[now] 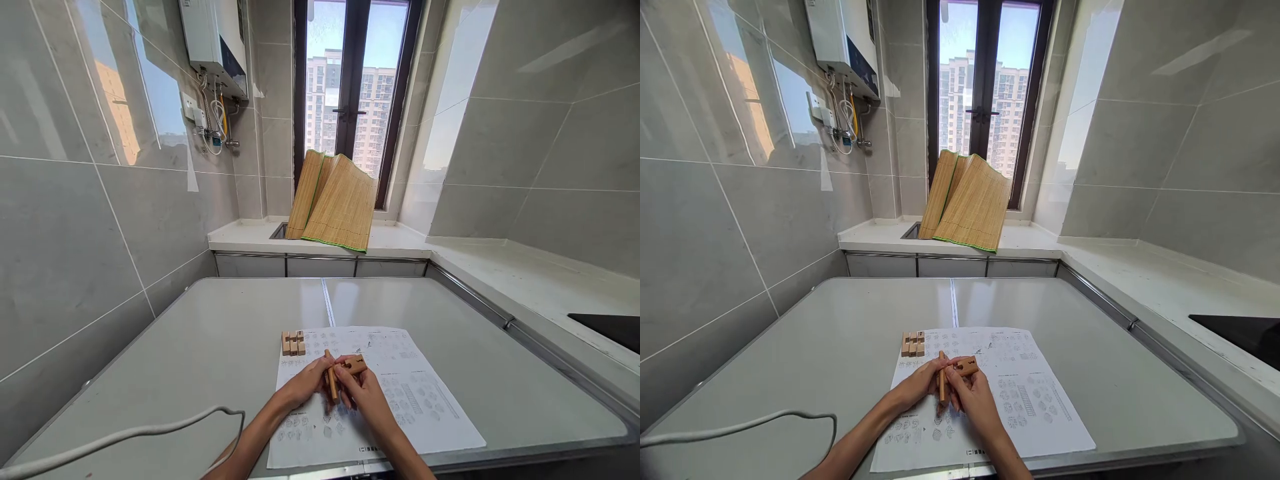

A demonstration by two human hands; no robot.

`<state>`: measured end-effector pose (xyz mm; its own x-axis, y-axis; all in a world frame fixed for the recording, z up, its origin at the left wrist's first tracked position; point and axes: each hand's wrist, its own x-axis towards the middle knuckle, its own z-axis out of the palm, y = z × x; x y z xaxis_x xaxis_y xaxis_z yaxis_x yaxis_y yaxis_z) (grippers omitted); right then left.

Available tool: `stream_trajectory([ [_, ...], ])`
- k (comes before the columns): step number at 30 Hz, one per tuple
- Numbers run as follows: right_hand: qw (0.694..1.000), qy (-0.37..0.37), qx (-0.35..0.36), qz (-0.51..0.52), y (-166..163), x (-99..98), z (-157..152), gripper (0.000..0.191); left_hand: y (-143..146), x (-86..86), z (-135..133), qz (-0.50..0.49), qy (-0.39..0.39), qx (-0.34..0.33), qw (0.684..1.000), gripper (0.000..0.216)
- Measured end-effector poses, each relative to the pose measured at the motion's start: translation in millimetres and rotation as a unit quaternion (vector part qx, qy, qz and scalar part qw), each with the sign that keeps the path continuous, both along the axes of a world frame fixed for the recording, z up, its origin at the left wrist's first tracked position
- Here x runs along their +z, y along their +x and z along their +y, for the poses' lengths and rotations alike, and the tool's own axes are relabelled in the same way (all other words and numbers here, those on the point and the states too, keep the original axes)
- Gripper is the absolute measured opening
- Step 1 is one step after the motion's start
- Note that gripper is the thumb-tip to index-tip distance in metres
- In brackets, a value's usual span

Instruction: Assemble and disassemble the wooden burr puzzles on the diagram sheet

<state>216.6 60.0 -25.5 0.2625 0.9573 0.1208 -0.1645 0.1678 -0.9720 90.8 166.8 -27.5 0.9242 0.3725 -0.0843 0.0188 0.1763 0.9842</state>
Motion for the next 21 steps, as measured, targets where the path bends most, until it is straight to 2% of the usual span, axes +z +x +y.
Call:
stream_trajectory([
  [4, 0.999, -0.002, -0.030, 0.016, -8, -2.4, -3, 0.047, 2, -9.5, 2, 0.007, 0.020, 0.002, 1.000, 0.061],
  [11, 0.992, -0.002, -0.108, 0.072, -18, -0.5, -5, 0.050, 5, -2.3, -3, -0.013, 0.050, 0.016, 0.999, 0.061],
  [17, 0.993, -0.009, -0.107, 0.047, -17, 0.8, -5, 0.050, 3, -9.4, -1, -0.038, 0.030, 0.025, 0.999, 0.051],
  [21, 0.994, -0.027, -0.083, 0.060, -15, -2.2, -2, 0.052, 0, -5.2, -3, -0.028, 0.029, 0.022, 0.999, 0.045],
])
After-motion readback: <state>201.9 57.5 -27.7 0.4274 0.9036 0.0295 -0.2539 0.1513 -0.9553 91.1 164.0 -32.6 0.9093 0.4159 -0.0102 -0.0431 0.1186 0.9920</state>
